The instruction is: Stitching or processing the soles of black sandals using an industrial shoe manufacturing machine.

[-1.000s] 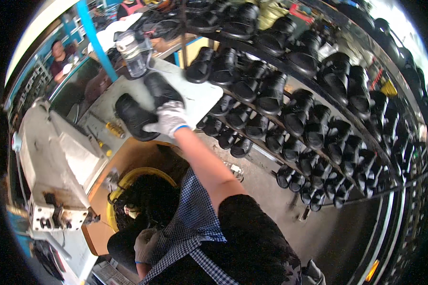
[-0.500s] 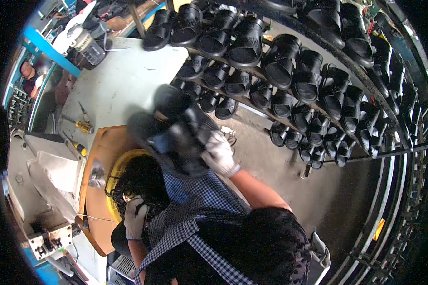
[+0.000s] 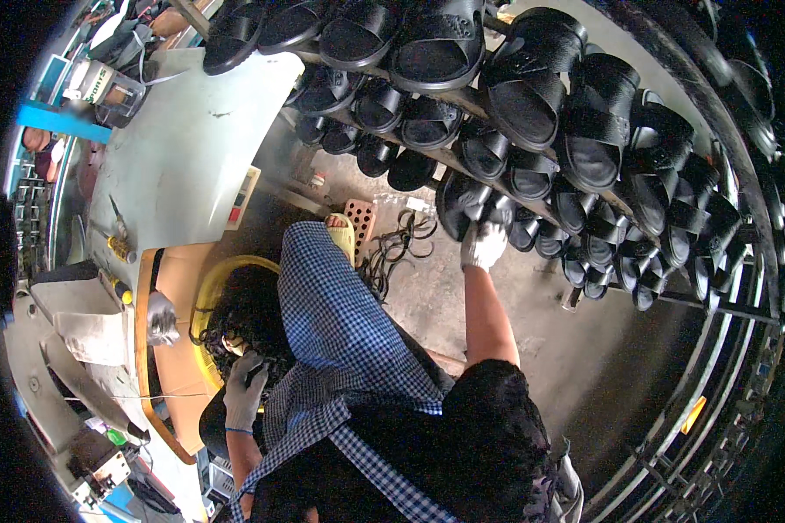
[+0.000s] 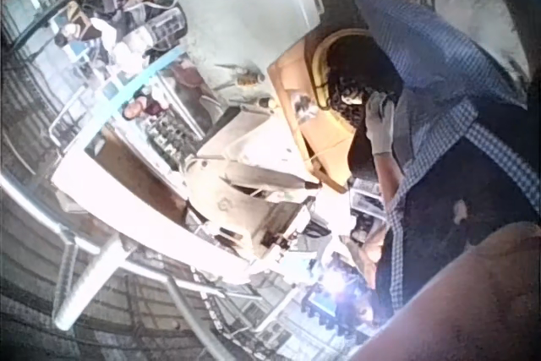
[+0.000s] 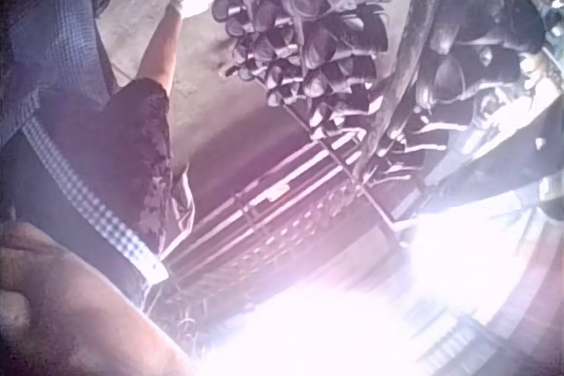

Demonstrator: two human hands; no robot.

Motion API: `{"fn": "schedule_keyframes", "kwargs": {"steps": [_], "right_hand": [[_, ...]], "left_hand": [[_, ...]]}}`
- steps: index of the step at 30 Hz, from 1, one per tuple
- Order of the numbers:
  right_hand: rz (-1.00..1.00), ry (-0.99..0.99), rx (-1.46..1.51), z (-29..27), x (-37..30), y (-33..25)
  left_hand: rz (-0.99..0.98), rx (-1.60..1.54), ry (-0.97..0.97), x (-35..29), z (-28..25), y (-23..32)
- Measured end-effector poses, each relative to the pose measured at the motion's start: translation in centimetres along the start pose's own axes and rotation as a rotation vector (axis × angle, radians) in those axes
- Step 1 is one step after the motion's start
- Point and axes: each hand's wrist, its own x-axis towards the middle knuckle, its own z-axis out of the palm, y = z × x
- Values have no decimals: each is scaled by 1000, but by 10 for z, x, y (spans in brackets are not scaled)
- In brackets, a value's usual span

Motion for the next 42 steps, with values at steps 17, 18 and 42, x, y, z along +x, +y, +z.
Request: {"fn": "schedule_keyframes", "kwargs": {"steps": [17,18,42], "right_hand": [[322,-413,-195,-44,68,126],[294,-540,-344,-54,76,135],[-33,-467,425,-161,-72,-50]], "left_hand": [[-91,-110,-20,0,29,-23],[-135,-125,-26,-2,31,-28],[86,-92,85,-5,36,-63]]}}
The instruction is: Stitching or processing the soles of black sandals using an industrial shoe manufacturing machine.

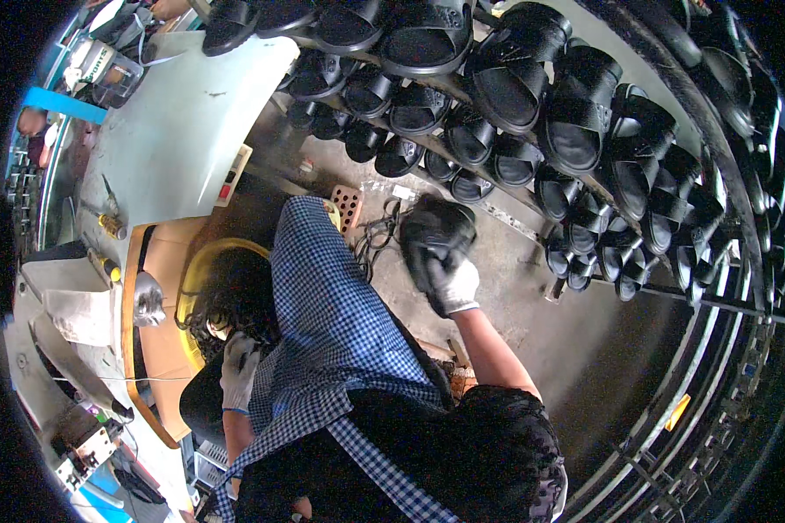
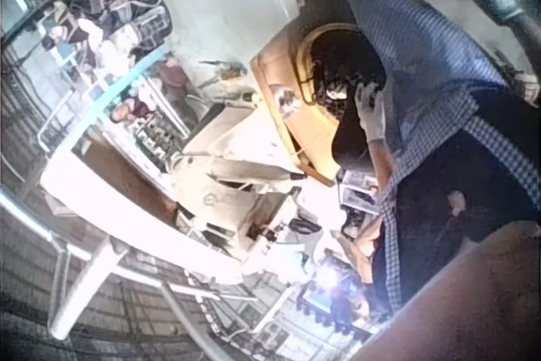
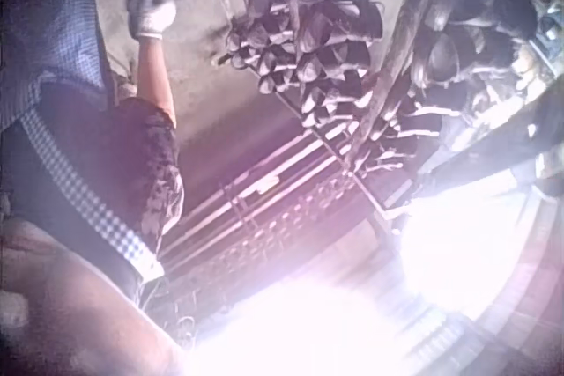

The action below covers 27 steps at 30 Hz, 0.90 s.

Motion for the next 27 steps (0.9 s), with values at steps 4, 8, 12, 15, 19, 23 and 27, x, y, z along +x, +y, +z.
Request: {"fn": "schedule_keyframes", "kwargs": {"steps": [4,8,12,15,19,23,27], "right_hand": [[-591,-31,-39,-23,4,-150],[-1166,10,-259,-10,30,-285],[-1239,32,-448,54,50,-404],[-1384,137,-364,73,47,-443],[-1303,-204,39,59,4,-412],[-437,-1157,889,47,-51,-324],[206,-1512,913,57,-88,-277]], "left_hand": [[20,-189,15,-8,-6,6],[-119,-344,4,-27,-4,12],[-2,-229,32,-50,-13,23],[-16,-305,48,-69,-28,34],[-161,-788,12,-81,-48,51],[135,-1595,197,-73,-48,79],[256,-1658,309,-79,-69,83]]}}
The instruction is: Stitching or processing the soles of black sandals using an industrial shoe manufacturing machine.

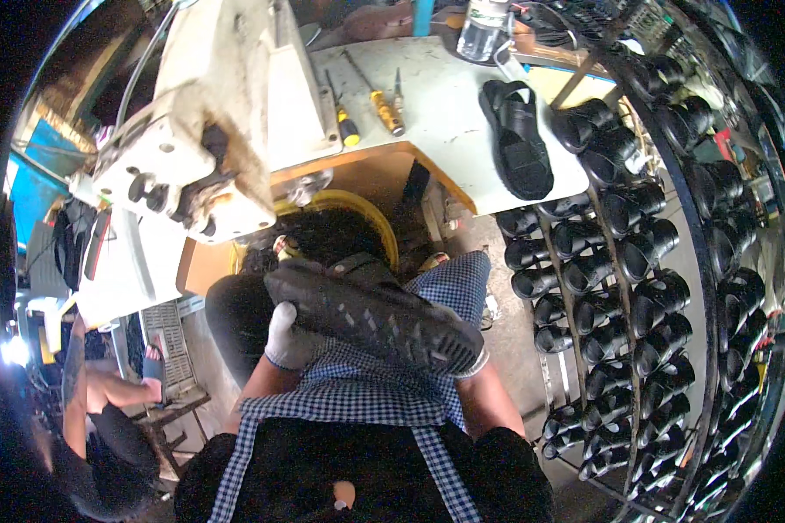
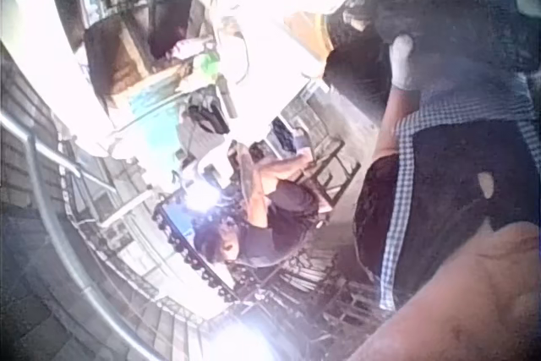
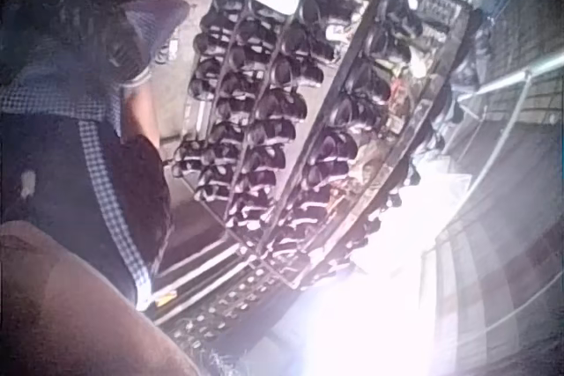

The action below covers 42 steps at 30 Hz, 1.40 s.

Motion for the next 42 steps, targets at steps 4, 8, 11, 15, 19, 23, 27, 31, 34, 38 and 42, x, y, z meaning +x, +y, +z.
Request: {"fn": "schedule_keyframes", "kwargs": {"steps": [4,8,11,15,19,23,27,31,34,38,42], "right_hand": [[-104,61,-525,16,-14,-9],[-259,-136,-1033,27,-28,-7],[-345,-110,-1362,27,-8,24],[-258,-3,67,32,8,46],[-264,71,149,44,15,32],[-360,150,142,35,38,8],[-472,105,98,27,51,-4],[-522,184,-70,48,42,-8],[-523,134,-187,71,44,-12],[-459,56,-175,90,59,-5],[-417,33,-214,97,74,27]], "left_hand": [[-63,-93,98,-1,-15,22],[-33,-261,302,1,-25,10],[-43,-339,311,-4,-31,6],[-58,-137,176,-21,-41,39],[-8,363,-156,-16,-28,54],[-146,251,-383,27,-23,47],[-128,416,-463,54,-41,47],[69,542,-628,55,-62,58],[164,528,-746,55,-67,72],[130,449,-524,36,-65,90],[107,158,-97,-11,-83,95]]}}
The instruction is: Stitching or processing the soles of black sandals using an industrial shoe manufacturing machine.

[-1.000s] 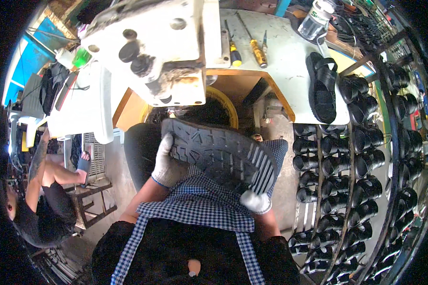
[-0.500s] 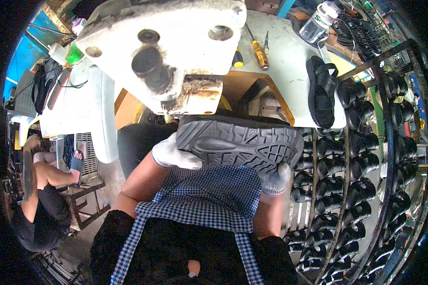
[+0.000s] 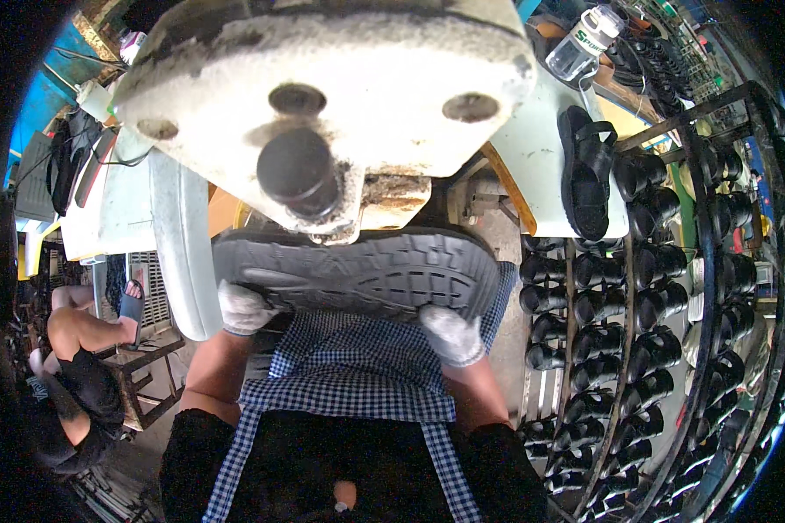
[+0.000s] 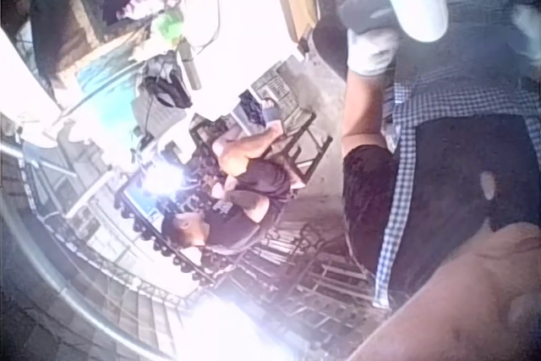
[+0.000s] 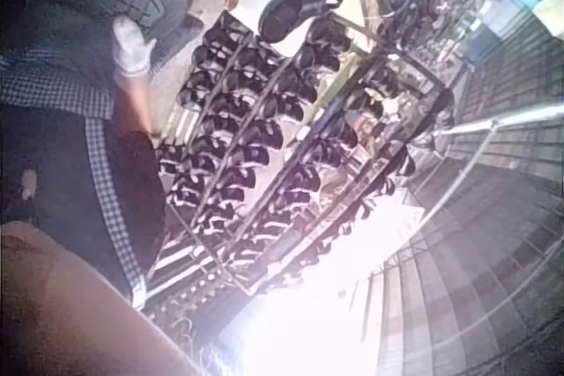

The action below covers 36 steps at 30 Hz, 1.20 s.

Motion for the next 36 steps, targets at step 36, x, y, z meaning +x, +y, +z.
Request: {"fn": "schedule_keyframes", "kwargs": {"steps": [36], "right_hand": [[-123,-174,-493,55,10,8]], "left_hand": [[66,263,442,-4,59,-32]]}}
